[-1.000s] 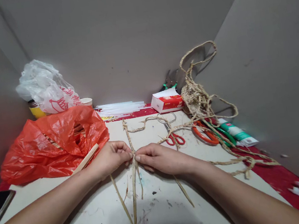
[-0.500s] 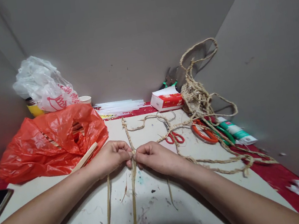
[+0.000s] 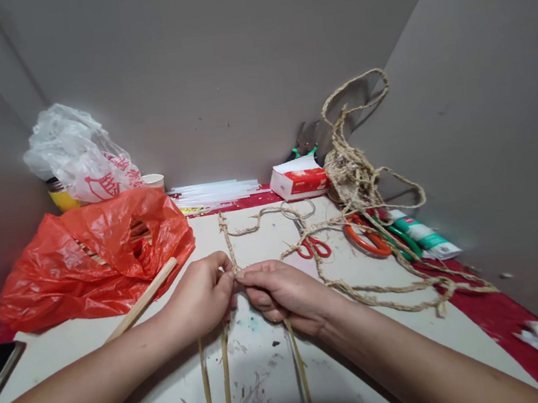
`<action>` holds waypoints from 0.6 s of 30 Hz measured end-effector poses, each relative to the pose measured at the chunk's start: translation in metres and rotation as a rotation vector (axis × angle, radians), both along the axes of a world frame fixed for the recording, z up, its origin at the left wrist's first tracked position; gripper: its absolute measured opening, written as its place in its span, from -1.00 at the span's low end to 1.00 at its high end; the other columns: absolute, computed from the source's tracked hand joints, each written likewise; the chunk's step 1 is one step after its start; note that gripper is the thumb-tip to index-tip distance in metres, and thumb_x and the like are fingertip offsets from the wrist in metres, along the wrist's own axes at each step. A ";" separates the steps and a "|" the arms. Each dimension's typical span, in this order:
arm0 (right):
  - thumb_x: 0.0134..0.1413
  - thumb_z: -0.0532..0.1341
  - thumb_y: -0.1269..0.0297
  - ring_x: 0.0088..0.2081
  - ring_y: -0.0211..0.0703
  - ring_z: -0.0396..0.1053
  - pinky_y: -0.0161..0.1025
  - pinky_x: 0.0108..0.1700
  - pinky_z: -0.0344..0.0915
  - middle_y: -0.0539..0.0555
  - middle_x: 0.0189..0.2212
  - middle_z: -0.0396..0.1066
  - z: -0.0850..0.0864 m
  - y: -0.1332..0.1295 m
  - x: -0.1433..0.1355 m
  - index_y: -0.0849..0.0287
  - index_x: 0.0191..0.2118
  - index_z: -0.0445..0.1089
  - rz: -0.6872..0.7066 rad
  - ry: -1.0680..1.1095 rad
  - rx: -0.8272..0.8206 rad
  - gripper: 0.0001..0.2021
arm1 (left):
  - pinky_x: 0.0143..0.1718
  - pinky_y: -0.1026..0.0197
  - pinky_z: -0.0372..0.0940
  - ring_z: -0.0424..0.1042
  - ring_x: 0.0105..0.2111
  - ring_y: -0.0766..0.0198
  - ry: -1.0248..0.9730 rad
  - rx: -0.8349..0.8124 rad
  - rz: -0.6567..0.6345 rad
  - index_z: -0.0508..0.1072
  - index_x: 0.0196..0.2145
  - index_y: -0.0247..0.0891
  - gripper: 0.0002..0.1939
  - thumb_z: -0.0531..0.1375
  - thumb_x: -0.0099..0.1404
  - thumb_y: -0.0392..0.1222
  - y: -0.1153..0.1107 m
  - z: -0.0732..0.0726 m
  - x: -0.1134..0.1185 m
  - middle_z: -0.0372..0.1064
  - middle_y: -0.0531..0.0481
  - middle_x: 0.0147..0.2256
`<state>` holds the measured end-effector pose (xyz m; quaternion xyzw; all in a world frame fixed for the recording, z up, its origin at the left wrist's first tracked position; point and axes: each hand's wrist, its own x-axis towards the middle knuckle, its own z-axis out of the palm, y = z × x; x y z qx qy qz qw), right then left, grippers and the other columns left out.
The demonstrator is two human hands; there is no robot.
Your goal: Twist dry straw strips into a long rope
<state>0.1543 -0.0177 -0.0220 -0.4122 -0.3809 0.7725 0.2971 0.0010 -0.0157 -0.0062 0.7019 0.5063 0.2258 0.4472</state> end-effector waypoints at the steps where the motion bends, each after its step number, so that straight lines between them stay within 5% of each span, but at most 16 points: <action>1: -0.08 0.19 0.24 -0.76 -0.49 -0.25 -0.43 -0.73 -0.34 -0.19 -0.79 -0.01 0.001 -0.001 -0.001 0.22 -0.59 0.18 -0.021 0.001 -0.009 -0.77 | -0.60 0.35 0.05 0.24 -0.65 0.37 0.065 0.087 0.002 0.19 -0.44 -0.22 -0.89 -0.04 0.23 -0.25 -0.001 0.001 0.000 0.25 0.09 -0.62; 6: -0.08 0.21 0.17 -0.74 -0.49 -0.24 -0.43 -0.72 -0.35 -0.19 -0.79 0.00 0.003 -0.004 -0.004 0.20 -0.59 0.13 -0.072 0.012 -0.041 -0.71 | -0.54 0.29 -0.07 0.14 -0.62 0.34 0.324 0.339 0.006 0.20 -0.47 -0.22 -0.88 -0.02 0.22 -0.28 -0.006 0.006 0.004 0.19 0.08 -0.62; 18: -0.09 0.24 0.13 -0.75 -0.51 -0.23 -0.42 -0.73 -0.34 -0.19 -0.79 0.00 -0.005 -0.008 -0.006 0.20 -0.62 0.10 -0.122 0.013 -0.023 -0.65 | -0.50 0.27 -0.06 0.21 -0.58 0.26 0.366 0.324 -0.029 0.33 -0.29 -0.24 -0.86 0.02 0.19 -0.29 -0.008 0.007 0.007 0.26 0.02 -0.58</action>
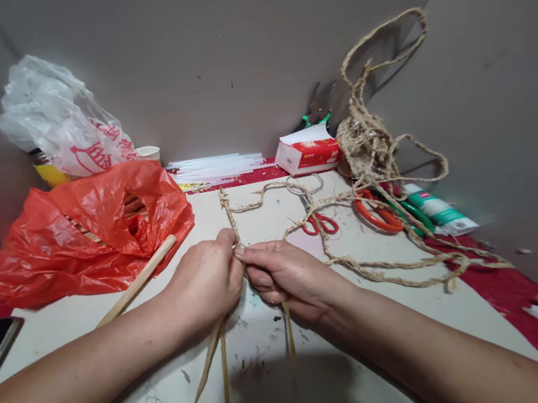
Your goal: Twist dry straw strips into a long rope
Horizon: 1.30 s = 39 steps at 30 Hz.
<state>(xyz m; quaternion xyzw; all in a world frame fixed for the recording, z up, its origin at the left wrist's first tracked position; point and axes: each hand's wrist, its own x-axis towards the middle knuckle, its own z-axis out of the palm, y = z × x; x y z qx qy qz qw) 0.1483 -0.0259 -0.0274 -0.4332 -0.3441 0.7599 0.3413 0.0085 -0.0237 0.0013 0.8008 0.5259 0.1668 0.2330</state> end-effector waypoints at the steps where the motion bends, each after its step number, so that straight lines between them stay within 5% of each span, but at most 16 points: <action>1: -0.08 0.24 0.13 -0.76 -0.51 -0.23 -0.41 -0.73 -0.33 -0.18 -0.79 -0.01 0.000 0.000 0.000 0.20 -0.63 0.10 -0.002 -0.001 0.009 -0.64 | -0.50 0.27 -0.05 0.22 -0.57 0.25 -0.005 -0.013 -0.004 0.34 -0.29 -0.24 -0.86 0.03 0.18 -0.29 -0.001 -0.001 0.000 0.28 0.01 -0.57; 7: -0.11 0.23 0.22 -0.77 -0.51 -0.20 -0.41 -0.73 -0.31 -0.17 -0.81 -0.02 0.003 0.000 0.000 0.20 -0.70 0.08 -0.017 -0.042 0.055 -0.65 | -0.50 0.28 0.01 0.29 -0.53 0.24 -0.105 -0.077 -0.007 0.34 -0.21 -0.27 -0.78 0.05 0.16 -0.29 -0.004 -0.008 0.005 0.35 -0.03 -0.52; 11: -0.14 0.23 0.25 -0.77 -0.51 -0.20 -0.42 -0.74 -0.28 -0.18 -0.82 -0.04 0.005 0.003 0.002 0.20 -0.69 0.11 -0.037 -0.067 0.063 -0.69 | -0.54 0.31 0.02 0.26 -0.59 0.32 -0.208 -0.192 -0.025 0.38 -0.16 -0.27 -0.71 0.09 0.12 -0.26 0.000 0.001 0.002 0.34 0.05 -0.56; 17: -0.14 0.26 0.21 -0.76 -0.50 -0.25 -0.43 -0.72 -0.32 -0.20 -0.81 -0.04 0.006 0.014 0.012 0.26 -0.50 0.31 0.056 -0.034 0.028 -0.80 | -0.48 0.34 0.12 0.27 -0.52 0.37 -0.441 -0.199 0.143 0.41 -0.21 -0.29 -0.73 0.10 0.09 -0.25 0.021 0.002 -0.011 0.35 0.06 -0.48; 20: -0.11 0.26 0.18 -0.76 -0.50 -0.26 -0.44 -0.72 -0.33 -0.20 -0.81 -0.04 0.007 0.016 0.015 0.28 -0.47 0.34 0.119 -0.023 0.048 -0.77 | -0.41 0.31 0.19 0.30 -0.49 0.37 -0.680 -0.549 0.085 0.39 -0.34 -0.32 -0.83 0.09 0.06 -0.29 0.025 -0.009 -0.008 0.35 0.02 -0.47; 23: -0.11 0.26 0.18 -0.77 -0.51 -0.27 -0.43 -0.72 -0.32 -0.21 -0.82 -0.06 0.007 0.017 0.017 0.29 -0.49 0.34 0.163 -0.031 0.068 -0.77 | -0.56 0.32 0.14 0.21 -0.63 0.42 -0.871 -0.861 0.037 0.33 -0.45 -0.31 -0.92 0.05 0.07 -0.29 0.024 -0.015 -0.004 0.25 0.06 -0.57; 27: -0.11 0.26 0.18 -0.77 -0.50 -0.25 -0.43 -0.72 -0.30 -0.21 -0.82 -0.06 0.007 0.018 0.019 0.27 -0.50 0.33 0.196 -0.065 0.088 -0.77 | -0.72 0.35 -0.22 -0.11 -0.74 0.50 -0.775 -0.813 0.044 0.34 -0.53 -0.32 -0.85 0.03 0.11 -0.25 0.022 -0.015 -0.004 0.05 0.15 -0.68; 33: -0.02 0.18 0.14 -0.75 -0.46 -0.22 -0.38 -0.69 -0.30 -0.18 -0.81 -0.03 0.005 0.016 0.019 0.26 -0.52 0.32 0.240 -0.233 0.210 -0.73 | -0.66 0.35 -0.15 -0.04 -0.67 0.49 -0.687 -0.672 0.053 0.35 -0.59 -0.32 -0.77 0.07 0.14 -0.16 0.023 -0.022 -0.007 0.12 0.13 -0.66; 39: -0.02 0.19 0.16 -0.64 -0.42 -0.09 -0.38 -0.61 -0.18 -0.09 -0.69 0.09 0.000 0.018 0.023 0.30 -0.49 0.37 0.270 -0.371 0.367 -0.74 | -0.73 0.32 -0.27 -0.16 -0.73 0.50 -0.705 -0.853 -0.012 0.33 -0.55 -0.30 -0.78 0.08 0.17 -0.14 0.027 -0.022 -0.010 0.01 0.18 -0.68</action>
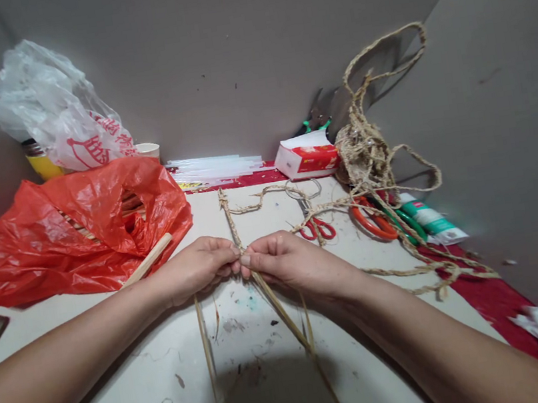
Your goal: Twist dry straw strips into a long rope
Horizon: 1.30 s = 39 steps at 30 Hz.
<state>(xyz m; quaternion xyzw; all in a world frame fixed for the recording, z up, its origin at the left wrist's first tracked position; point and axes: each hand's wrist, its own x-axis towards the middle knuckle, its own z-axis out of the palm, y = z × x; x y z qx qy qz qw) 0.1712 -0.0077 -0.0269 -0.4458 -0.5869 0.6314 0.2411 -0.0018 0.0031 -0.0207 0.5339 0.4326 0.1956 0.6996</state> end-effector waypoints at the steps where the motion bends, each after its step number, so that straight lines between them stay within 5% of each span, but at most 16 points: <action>1: -0.02 0.19 0.15 -0.62 -0.41 -0.07 -0.38 -0.59 -0.15 -0.08 -0.67 0.11 0.000 0.001 0.001 0.30 -0.48 0.38 0.011 -0.001 0.015 -0.74 | -0.73 0.33 -0.27 -0.16 -0.74 0.50 -0.007 -0.009 -0.014 0.33 -0.54 -0.30 -0.78 0.07 0.17 -0.14 0.001 0.001 -0.001 0.00 0.19 -0.69; 9: 0.02 0.16 0.18 -0.64 -0.42 -0.10 -0.39 -0.58 -0.15 -0.13 -0.71 0.04 0.008 0.002 0.004 0.29 -0.44 0.36 0.106 -0.049 0.045 -0.76 | -0.75 0.37 -0.24 -0.13 -0.76 0.53 0.040 0.032 -0.061 0.33 -0.58 -0.32 -0.79 0.06 0.15 -0.19 0.001 0.010 -0.001 0.02 0.18 -0.71; 18: 0.09 0.06 0.25 -0.57 -0.37 0.00 -0.40 -0.53 0.00 -0.07 -0.63 0.13 0.011 -0.003 0.002 0.28 -0.51 0.32 0.102 -0.293 0.279 -0.74 | -0.76 0.34 -0.28 -0.16 -0.77 0.52 0.037 -0.018 -0.014 0.32 -0.56 -0.30 -0.85 0.09 0.11 -0.21 -0.001 0.005 0.000 0.00 0.20 -0.73; 24: 0.10 0.05 0.21 -0.53 -0.34 0.09 -0.39 -0.50 0.04 -0.05 -0.57 0.20 0.019 0.000 0.010 0.27 -0.40 0.37 0.173 -0.405 0.325 -0.74 | -0.71 0.36 -0.22 -0.15 -0.77 0.52 0.082 0.087 0.007 0.32 -0.58 -0.30 -0.82 0.06 0.11 -0.20 -0.003 0.000 0.000 -0.03 0.22 -0.76; 30: 0.09 0.03 0.25 -0.55 -0.34 0.08 -0.39 -0.53 -0.01 -0.06 -0.62 0.17 0.025 -0.001 0.010 0.23 -0.56 0.24 0.132 -0.560 0.426 -0.74 | -0.65 0.36 -0.15 -0.08 -0.70 0.49 0.134 0.217 -0.010 0.31 -0.59 -0.30 -0.79 0.07 0.12 -0.17 -0.004 -0.008 0.000 0.04 0.19 -0.71; 39: 0.09 -0.02 0.28 -0.70 -0.36 0.09 -0.39 -0.59 0.04 -0.04 -0.71 0.28 0.029 -0.018 -0.003 0.23 -0.48 0.30 0.150 -0.373 0.014 -0.76 | -0.62 0.35 -0.12 -0.05 -0.66 0.48 0.100 0.252 0.021 0.28 -0.63 -0.31 -0.79 0.06 0.10 -0.19 -0.007 -0.006 0.003 0.06 0.17 -0.68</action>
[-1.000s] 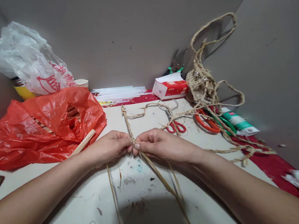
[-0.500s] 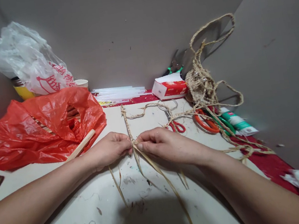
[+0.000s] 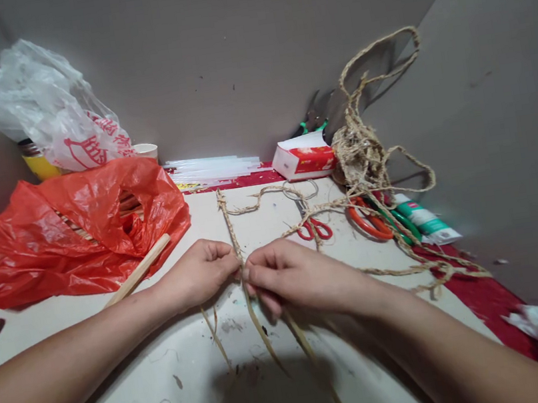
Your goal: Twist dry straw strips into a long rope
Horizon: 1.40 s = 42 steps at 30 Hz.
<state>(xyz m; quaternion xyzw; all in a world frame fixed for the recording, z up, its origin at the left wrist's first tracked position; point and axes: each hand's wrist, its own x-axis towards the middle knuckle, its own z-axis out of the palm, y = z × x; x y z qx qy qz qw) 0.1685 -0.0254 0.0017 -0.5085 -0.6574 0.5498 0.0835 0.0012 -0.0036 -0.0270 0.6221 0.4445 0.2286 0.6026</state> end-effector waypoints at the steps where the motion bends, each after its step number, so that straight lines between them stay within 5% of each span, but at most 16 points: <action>1: 0.08 -0.02 0.30 -0.70 -0.36 0.10 -0.39 -0.60 0.03 -0.02 -0.69 0.31 -0.002 -0.003 -0.003 0.24 -0.48 0.31 0.003 -0.038 0.010 -0.76 | -0.62 0.35 -0.11 -0.04 -0.66 0.48 -0.012 -0.009 0.011 0.28 -0.63 -0.31 -0.80 0.06 0.09 -0.21 0.000 0.000 0.000 0.06 0.17 -0.68; 8: 0.08 -0.03 0.38 -0.54 -0.29 0.20 -0.34 -0.48 0.01 0.10 -0.56 0.37 -0.007 -0.019 -0.017 0.26 -0.52 0.36 0.122 -0.355 0.502 -0.72 | -0.68 0.36 -0.20 -0.11 -0.73 0.53 -0.118 -0.174 0.051 0.25 -0.62 -0.30 -0.84 0.11 0.06 -0.24 -0.004 0.005 0.003 0.00 0.22 -0.74; 14: 0.05 0.09 0.32 -0.65 -0.38 0.01 -0.36 -0.58 -0.11 -0.05 -0.71 0.16 0.022 -0.021 -0.002 0.22 -0.65 0.23 0.451 -0.189 0.381 -0.71 | -0.71 0.36 -0.28 -0.14 -0.76 0.54 -0.215 -0.255 0.040 0.25 -0.56 -0.29 -0.85 0.16 0.10 -0.25 -0.005 0.010 0.000 -0.02 0.24 -0.76; 16: 0.09 0.08 0.25 -0.65 -0.38 0.04 -0.38 -0.58 -0.07 -0.05 -0.72 0.15 0.029 -0.013 0.008 0.22 -0.65 0.23 0.313 -0.095 0.333 -0.67 | -0.72 0.35 -0.29 -0.16 -0.76 0.54 -0.268 -0.284 0.032 0.25 -0.54 -0.29 -0.84 0.17 0.12 -0.23 -0.004 0.011 -0.002 -0.05 0.25 -0.76; 19: 0.12 0.06 0.16 -0.59 -0.35 0.16 -0.39 -0.54 0.06 -0.01 -0.64 0.27 0.025 0.003 0.015 0.23 -0.55 0.28 -0.122 0.048 0.380 -0.68 | -0.73 0.35 -0.28 -0.18 -0.75 0.53 -0.325 -0.327 0.005 0.24 -0.52 -0.28 -0.82 0.18 0.14 -0.21 -0.002 0.012 -0.004 -0.08 0.25 -0.74; 21: 0.11 0.09 0.10 -0.52 -0.32 0.24 -0.39 -0.49 0.14 0.03 -0.54 0.34 0.015 0.010 0.012 0.24 -0.44 0.31 -0.234 0.171 0.336 -0.71 | -0.72 0.35 -0.28 -0.19 -0.74 0.53 -0.332 -0.328 0.000 0.24 -0.53 -0.28 -0.81 0.18 0.15 -0.21 -0.002 0.012 -0.005 -0.09 0.25 -0.74; 25: 0.09 0.10 0.01 -0.58 -0.36 0.22 -0.38 -0.51 0.18 0.02 -0.54 0.34 -0.009 0.011 -0.001 0.25 -0.40 0.28 -0.140 0.402 -0.038 -0.66 | -0.72 0.34 -0.28 -0.19 -0.74 0.53 -0.327 -0.274 -0.017 0.24 -0.53 -0.29 -0.79 0.18 0.16 -0.17 -0.003 0.011 -0.005 -0.04 0.24 -0.74; 28: 0.07 0.10 -0.03 -0.73 -0.46 -0.05 -0.43 -0.69 -0.05 -0.10 -0.67 0.17 -0.018 0.009 -0.003 0.22 -0.49 0.19 -0.152 0.464 -0.226 -0.63 | -0.72 0.35 -0.28 -0.18 -0.74 0.53 -0.300 -0.255 -0.017 0.26 -0.51 -0.30 -0.80 0.18 0.15 -0.15 -0.003 0.011 -0.004 -0.05 0.24 -0.74; 34: 0.13 0.06 0.02 -0.71 -0.46 -0.12 -0.42 -0.69 -0.19 -0.14 -0.71 0.04 -0.018 0.016 0.011 0.24 -0.53 0.21 -0.017 0.388 -0.179 -0.62 | -0.70 0.35 -0.26 -0.17 -0.73 0.52 -0.215 -0.233 -0.037 0.29 -0.51 -0.31 -0.82 0.17 0.13 -0.15 -0.001 0.011 -0.005 -0.05 0.24 -0.73; 42: 0.04 0.11 0.17 -0.75 -0.47 -0.19 -0.41 -0.72 -0.27 -0.18 -0.79 -0.01 -0.023 0.017 0.005 0.23 -0.59 0.20 -0.088 0.419 -0.240 -0.71 | -0.57 0.38 -0.03 0.04 -0.58 0.42 0.141 0.180 -0.050 0.37 -0.50 -0.32 -0.80 0.08 0.15 -0.15 -0.005 0.014 -0.005 0.13 0.13 -0.60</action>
